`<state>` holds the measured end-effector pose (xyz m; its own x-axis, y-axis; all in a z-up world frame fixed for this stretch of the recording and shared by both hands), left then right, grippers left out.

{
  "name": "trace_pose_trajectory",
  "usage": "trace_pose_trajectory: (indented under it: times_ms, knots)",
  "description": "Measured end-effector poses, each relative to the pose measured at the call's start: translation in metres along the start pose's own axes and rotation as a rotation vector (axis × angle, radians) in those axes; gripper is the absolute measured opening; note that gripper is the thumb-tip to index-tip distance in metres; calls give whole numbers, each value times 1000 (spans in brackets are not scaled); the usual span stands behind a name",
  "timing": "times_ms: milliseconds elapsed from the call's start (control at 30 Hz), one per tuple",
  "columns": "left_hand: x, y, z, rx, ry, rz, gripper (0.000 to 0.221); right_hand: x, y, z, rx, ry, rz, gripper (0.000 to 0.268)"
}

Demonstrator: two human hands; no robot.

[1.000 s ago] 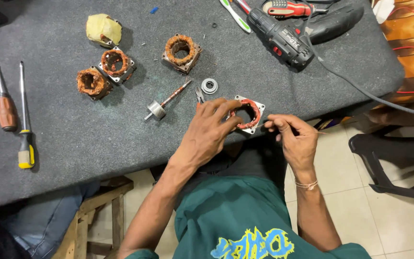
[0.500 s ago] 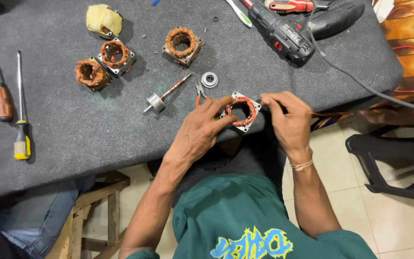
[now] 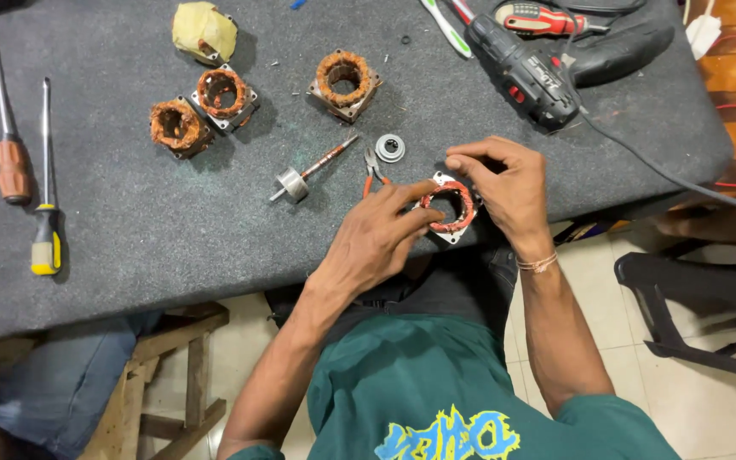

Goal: Inspecting and repairing the copper windings of motor stators on a workbench using pliers

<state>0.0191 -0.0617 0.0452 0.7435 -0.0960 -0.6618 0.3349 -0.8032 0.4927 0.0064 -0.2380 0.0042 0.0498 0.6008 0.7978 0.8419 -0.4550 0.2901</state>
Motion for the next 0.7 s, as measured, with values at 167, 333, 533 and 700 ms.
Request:
trace_pose_trajectory:
  times_ms: [167,333,533,700]
  knots:
    - [17,3,-10,-112,-289,-142,24,15,18,22,94,-3,-39,9]
    - [54,1,-1,-239,-438,-294,26,8,32,33,159,-18,-67,9]
    - [75,26,2,-240,-448,-479,25,20,41,29,205,58,-77,9]
    - [85,28,2,-276,-381,-613,14,28,42,26,219,44,-140,8]
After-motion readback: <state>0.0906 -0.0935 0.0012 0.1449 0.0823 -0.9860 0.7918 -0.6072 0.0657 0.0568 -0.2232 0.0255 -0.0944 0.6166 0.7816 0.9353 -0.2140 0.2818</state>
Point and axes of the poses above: each hand's wrist, its own y-axis towards the middle knuckle, its own z-axis out of the palm, x = y × z, the point moved 10 cm from there along y, towards the middle knuckle, and after that the axes turned 15 degrees about -y, right-handed, at the moved point
